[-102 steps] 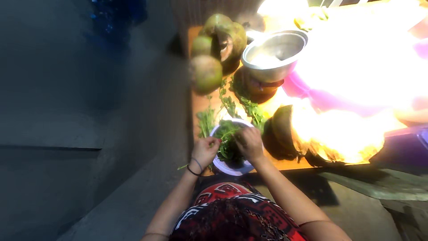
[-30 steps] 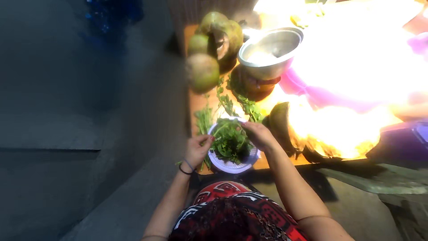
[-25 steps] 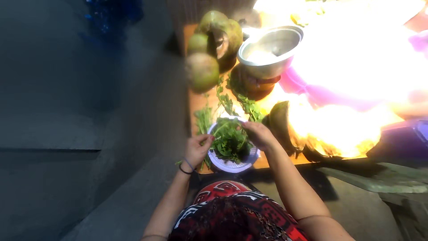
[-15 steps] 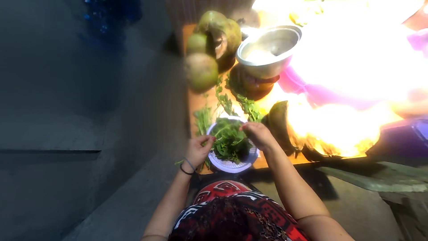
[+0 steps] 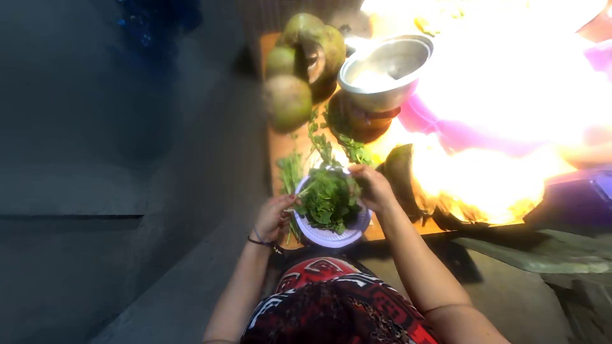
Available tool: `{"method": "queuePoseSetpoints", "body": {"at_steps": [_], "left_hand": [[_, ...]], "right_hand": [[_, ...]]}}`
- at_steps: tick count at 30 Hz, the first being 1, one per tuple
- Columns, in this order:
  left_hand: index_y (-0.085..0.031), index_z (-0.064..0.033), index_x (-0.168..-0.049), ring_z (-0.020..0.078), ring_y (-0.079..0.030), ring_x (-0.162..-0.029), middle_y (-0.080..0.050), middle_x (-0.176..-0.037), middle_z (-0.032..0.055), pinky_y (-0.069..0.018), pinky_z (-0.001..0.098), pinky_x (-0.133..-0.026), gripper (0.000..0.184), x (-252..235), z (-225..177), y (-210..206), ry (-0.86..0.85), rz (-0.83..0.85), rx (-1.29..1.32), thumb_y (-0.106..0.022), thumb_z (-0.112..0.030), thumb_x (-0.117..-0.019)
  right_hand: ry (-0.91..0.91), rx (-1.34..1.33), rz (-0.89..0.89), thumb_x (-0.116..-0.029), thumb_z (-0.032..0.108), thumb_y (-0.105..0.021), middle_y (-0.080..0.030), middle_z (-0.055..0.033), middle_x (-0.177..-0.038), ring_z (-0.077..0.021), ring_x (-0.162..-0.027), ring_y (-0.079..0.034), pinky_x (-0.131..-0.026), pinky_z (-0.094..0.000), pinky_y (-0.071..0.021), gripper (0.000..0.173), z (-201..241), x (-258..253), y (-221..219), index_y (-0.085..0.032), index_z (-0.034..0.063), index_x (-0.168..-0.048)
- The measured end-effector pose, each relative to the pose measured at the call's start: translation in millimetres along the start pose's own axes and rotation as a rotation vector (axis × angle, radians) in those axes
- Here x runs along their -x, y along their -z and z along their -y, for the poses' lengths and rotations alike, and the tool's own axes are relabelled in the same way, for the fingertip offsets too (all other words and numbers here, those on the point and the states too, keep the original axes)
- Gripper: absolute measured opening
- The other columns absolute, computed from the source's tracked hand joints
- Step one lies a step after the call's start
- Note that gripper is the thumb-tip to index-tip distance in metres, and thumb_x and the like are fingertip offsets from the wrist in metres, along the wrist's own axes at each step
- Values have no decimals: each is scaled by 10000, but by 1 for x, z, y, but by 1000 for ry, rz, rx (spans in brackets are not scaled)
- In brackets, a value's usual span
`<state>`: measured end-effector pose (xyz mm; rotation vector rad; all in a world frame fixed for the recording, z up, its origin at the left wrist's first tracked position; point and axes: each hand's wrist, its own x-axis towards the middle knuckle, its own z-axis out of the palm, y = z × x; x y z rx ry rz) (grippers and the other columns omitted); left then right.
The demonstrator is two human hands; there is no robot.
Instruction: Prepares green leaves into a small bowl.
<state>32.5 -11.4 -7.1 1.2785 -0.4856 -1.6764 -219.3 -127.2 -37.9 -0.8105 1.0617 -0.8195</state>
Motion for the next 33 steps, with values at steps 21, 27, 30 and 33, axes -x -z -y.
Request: {"method": "queuePoseSetpoints", "body": {"at_steps": [21,27,30,33], "left_hand": [[-703,-55,-875,-32,-375,-451,-541,-597,-72,-322,132,-433,256,0,3,-4,-122,-20,-149,-511,-87,-1041],[-714,-39,-864,-37,-429,-482,-663,-707,-37,-355,132,-454,263,-1,5,-9,-157,-24,-202,-511,-42,-1032],[-720,-29,-873,-37,-435,-497,-662,-704,-44,-364,140,-471,229,-3,7,-6,-227,-66,-347,-550,-52,-1025],[-722,-16,-888,-9,-434,-513,-597,-652,-46,-381,172,-497,207,-6,9,-4,-289,-86,-464,-573,-70,-1020]], "right_hand": [[291,367,-38,-950,22,-618,-688,40,-810,2,-644,-596,-613,-191,-530,99,14,13,-37,-710,51,-929],[63,-98,-230,-1037,89,-463,-651,48,-780,-23,-573,-555,-518,-181,-488,228,-1,-1,-41,-652,103,-910],[13,54,-25,-1060,114,-418,-697,19,-833,-56,-607,-625,-552,-232,-557,265,-8,6,-39,-671,53,-1012],[4,103,134,-1022,126,-456,-709,-4,-796,-92,-617,-657,-577,-278,-589,244,-13,10,-40,-681,33,-996]]}}
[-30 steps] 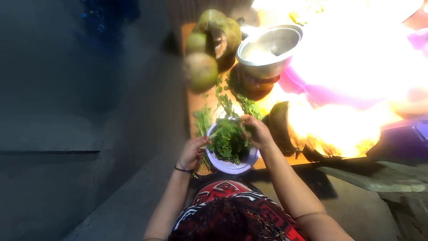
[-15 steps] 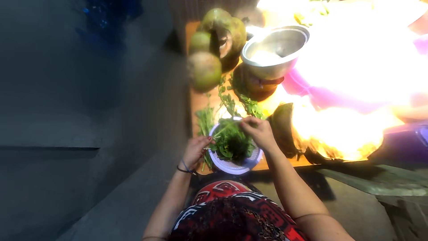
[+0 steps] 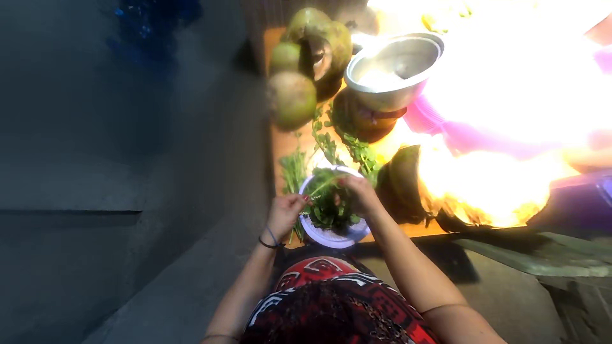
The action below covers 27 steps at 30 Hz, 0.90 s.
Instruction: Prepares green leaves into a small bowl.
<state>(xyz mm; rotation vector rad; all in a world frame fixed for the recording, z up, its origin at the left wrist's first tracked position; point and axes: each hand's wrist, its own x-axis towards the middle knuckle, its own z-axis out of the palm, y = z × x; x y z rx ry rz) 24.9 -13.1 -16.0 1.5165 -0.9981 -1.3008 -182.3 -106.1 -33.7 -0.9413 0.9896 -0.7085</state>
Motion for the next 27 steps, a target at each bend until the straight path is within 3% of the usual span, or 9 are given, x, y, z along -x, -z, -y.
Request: {"method": "queuePoseSetpoints", "body": {"at_steps": [5,9,14,18,20,24,26,27], "left_hand": [[-730,-18,-897,-8,-434,-514,-603,-656,-45,-379,170,-500,207,-1,-3,-1,9,-10,-6,-582,-82,-1026],[-724,-13,-894,-22,-439,-518,-623,-678,-43,-376,157,-498,210,0,-3,-1,11,18,29,-564,-56,-1023],[-707,-48,-859,-24,-418,-488,-601,-651,-53,-355,147,-467,258,2,-7,-9,149,103,236,-517,-56,-1034],[-699,-61,-862,-31,-352,-447,-524,-589,-70,-304,136,-428,279,4,-10,-3,244,130,372,-483,-80,-1038],[-701,-53,-866,-40,-337,-426,-493,-558,-78,-293,124,-410,286,3,-9,3,259,138,372,-482,-93,-1046],[-711,-40,-854,-39,-382,-453,-598,-622,-54,-318,128,-432,262,2,-8,5,209,153,237,-520,-63,-1032],[-711,-36,-847,-44,-394,-460,-620,-636,-54,-326,126,-438,258,2,-11,5,188,156,184,-531,-53,-1031],[-713,-37,-843,-48,-398,-463,-631,-644,-54,-323,125,-439,262,1,-12,6,186,167,168,-532,-51,-1031]], "right_hand": [[-47,100,-9,-985,11,-618,-698,-16,-767,-71,-573,-623,-554,-240,-565,86,15,4,-4,-702,4,-971],[7,194,-6,-967,3,-578,-676,16,-708,-55,-544,-601,-521,-234,-545,144,18,5,-1,-707,41,-916],[4,81,-191,-944,12,-567,-625,38,-638,-44,-509,-557,-492,-225,-502,187,10,1,-11,-653,79,-792],[11,-163,-286,-1039,84,-455,-640,55,-703,-31,-565,-562,-537,-201,-499,273,4,-9,-1,-657,110,-857],[-30,-204,-231,-1065,124,-427,-662,34,-745,-46,-580,-581,-541,-206,-513,296,8,-9,6,-656,107,-879],[-105,-89,53,-1103,334,-361,-722,-1,-849,-78,-626,-644,-550,-242,-557,395,18,-7,17,-663,90,-1027],[-80,33,206,-1038,295,-513,-748,23,-863,-51,-624,-655,-556,-229,-567,283,18,-10,28,-719,106,-992],[-78,102,251,-993,206,-581,-737,30,-836,-43,-609,-645,-553,-224,-562,183,22,-11,31,-726,97,-966]]}}
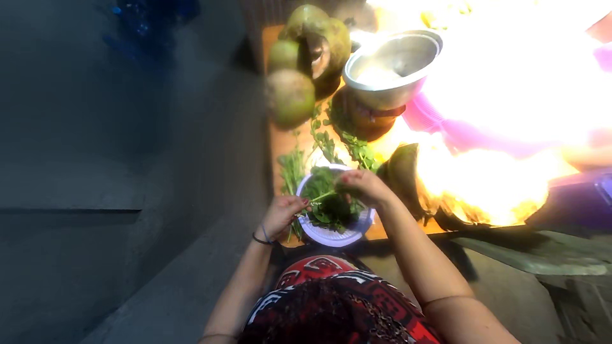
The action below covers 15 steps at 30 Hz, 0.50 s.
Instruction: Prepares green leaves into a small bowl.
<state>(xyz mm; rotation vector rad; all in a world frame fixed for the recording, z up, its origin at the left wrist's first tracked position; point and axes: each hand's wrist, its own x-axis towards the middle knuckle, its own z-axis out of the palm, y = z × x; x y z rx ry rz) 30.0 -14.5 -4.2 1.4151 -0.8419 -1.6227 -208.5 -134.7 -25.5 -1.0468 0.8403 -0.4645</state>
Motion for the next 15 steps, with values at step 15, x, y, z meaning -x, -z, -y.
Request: {"method": "queuePoseSetpoints", "body": {"at_steps": [15], "left_hand": [[-710,-41,-816,-48,-434,-528,-597,-641,-84,-370,140,-515,233,4,3,14,-74,118,-226,-572,-40,-1003]], "right_hand": [[233,749,46,-862,78,-726,-719,-43,-804,-100,-707,-660,-665,-357,-563,76,2,15,-2,-758,50,-925]]}}
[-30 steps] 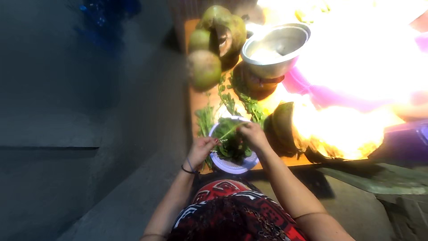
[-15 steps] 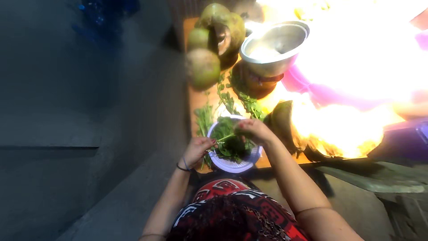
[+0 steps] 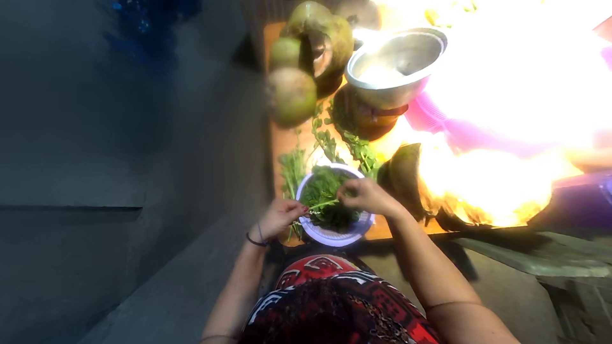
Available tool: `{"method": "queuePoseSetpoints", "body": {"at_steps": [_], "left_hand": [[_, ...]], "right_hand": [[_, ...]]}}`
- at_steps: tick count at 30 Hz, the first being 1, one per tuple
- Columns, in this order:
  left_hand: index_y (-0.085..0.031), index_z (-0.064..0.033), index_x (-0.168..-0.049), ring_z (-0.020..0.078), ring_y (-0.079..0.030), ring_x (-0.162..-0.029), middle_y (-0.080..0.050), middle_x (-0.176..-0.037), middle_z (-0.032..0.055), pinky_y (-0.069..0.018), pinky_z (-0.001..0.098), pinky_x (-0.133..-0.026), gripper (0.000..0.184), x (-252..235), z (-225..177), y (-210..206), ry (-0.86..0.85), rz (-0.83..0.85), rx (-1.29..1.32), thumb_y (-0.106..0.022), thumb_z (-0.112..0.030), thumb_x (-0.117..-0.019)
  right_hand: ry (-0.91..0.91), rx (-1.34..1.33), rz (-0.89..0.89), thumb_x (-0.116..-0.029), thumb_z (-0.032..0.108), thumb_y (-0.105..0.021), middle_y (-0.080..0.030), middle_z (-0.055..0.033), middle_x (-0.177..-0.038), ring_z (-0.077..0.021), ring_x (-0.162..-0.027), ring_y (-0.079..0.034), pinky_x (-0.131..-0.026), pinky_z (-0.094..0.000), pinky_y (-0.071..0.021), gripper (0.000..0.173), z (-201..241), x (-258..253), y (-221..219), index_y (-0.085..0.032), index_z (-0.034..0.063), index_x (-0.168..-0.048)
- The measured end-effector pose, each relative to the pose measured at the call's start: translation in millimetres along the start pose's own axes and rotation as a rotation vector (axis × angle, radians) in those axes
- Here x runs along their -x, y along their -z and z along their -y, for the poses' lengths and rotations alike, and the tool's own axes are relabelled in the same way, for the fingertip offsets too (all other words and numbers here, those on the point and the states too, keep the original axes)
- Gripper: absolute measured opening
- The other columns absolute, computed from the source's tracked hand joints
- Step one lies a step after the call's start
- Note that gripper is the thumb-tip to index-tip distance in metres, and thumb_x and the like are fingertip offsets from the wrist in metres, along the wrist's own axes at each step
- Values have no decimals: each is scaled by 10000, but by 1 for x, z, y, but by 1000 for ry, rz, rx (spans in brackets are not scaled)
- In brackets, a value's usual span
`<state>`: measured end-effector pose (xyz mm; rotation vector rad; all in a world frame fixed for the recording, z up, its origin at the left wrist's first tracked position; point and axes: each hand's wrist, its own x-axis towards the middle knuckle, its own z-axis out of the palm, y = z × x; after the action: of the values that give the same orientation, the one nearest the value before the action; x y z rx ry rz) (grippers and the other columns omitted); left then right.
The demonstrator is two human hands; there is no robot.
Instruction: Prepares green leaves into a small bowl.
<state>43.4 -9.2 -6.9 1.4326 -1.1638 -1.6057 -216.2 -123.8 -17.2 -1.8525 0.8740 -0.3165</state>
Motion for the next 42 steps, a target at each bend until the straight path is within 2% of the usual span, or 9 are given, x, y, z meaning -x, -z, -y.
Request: {"method": "queuePoseSetpoints", "body": {"at_steps": [6,12,14,17,26,32,35,38,42], "left_hand": [[-718,-27,-932,-42,-438,-507,-596,-663,-77,-372,132,-478,183,4,-13,11,-18,-265,26,-557,-44,-1017],[-634,-51,-1201,-10,-484,-572,-633,-878,-14,-423,142,-525,264,-35,11,10,36,-623,148,-464,-228,-1104],[-544,-37,-1360,97,-548,-724,-627,-1076,101,-492,267,-658,335,-50,28,6,140,-559,54,-453,-239,-1108],[-430,-44,-1492,300,-622,-1032,-603,-1290,236,-526,467,-878,471,-65,50,-3,262,-454,-33,-540,-233,-1074],[-407,-70,-1547,365,-561,-1283,-541,-1453,228,-457,541,-1055,533,-78,67,-12,286,-389,-39,-516,-310,-1084],[-470,-79,-1514,326,-527,-1317,-487,-1518,193,-446,509,-1050,440,-75,59,-8,200,-427,-58,-406,-259,-1118],[-516,-59,-1474,329,-507,-1347,-464,-1538,195,-427,524,-1079,425,-76,63,-10,168,-473,-118,-426,-263,-1112],[-578,-22,-1383,334,-542,-1287,-532,-1438,216,-451,520,-1059,373,-76,67,-10,174,-493,-173,-478,-236,-1094],[-610,-11,-1326,295,-641,-1142,-649,-1281,205,-506,494,-998,332,-74,71,-11,222,-346,-173,-515,-220,-1087]], "right_hand": [[-76,-242,-528,-931,9,-660,-690,36,-850,54,-707,-593,-672,-150,-521,53,2,-5,-2,-708,24,-949],[-64,258,-282,-1031,149,-590,-620,-242,-1338,-396,-1252,-603,-1062,-564,-485,293,-31,-26,-40,-676,-16,-1256],[-107,367,-140,-1055,261,-579,-476,-238,-1538,-437,-1419,-462,-1164,-608,-379,456,-46,-31,-58,-563,39,-1453],[34,478,-64,-1045,308,-594,-432,-193,-1597,-427,-1474,-399,-1179,-622,-346,484,-56,-16,-84,-560,93,-1477],[230,504,269,-1022,91,-554,-639,-130,-1413,-372,-1402,-520,-1175,-665,-320,282,-67,49,-93,-725,85,-1247],[257,470,-123,-905,135,-695,-715,-142,-1229,-390,-1207,-635,-1050,-635,-460,198,-44,34,-76,-810,136,-1066],[217,585,-113,-931,207,-728,-595,-169,-1452,-430,-1344,-541,-1110,-672,-389,324,-47,12,-80,-752,173,-1252],[54,652,108,-1026,448,-594,-352,-137,-1662,-416,-1534,-296,-1209,-683,-225,575,-70,-4,-93,-500,219,-1545],[-39,582,218,-1027,499,-579,-360,-142,-1655,-413,-1528,-304,-1195,-676,-254,594,-65,-12,-81,-498,220,-1545]]}}
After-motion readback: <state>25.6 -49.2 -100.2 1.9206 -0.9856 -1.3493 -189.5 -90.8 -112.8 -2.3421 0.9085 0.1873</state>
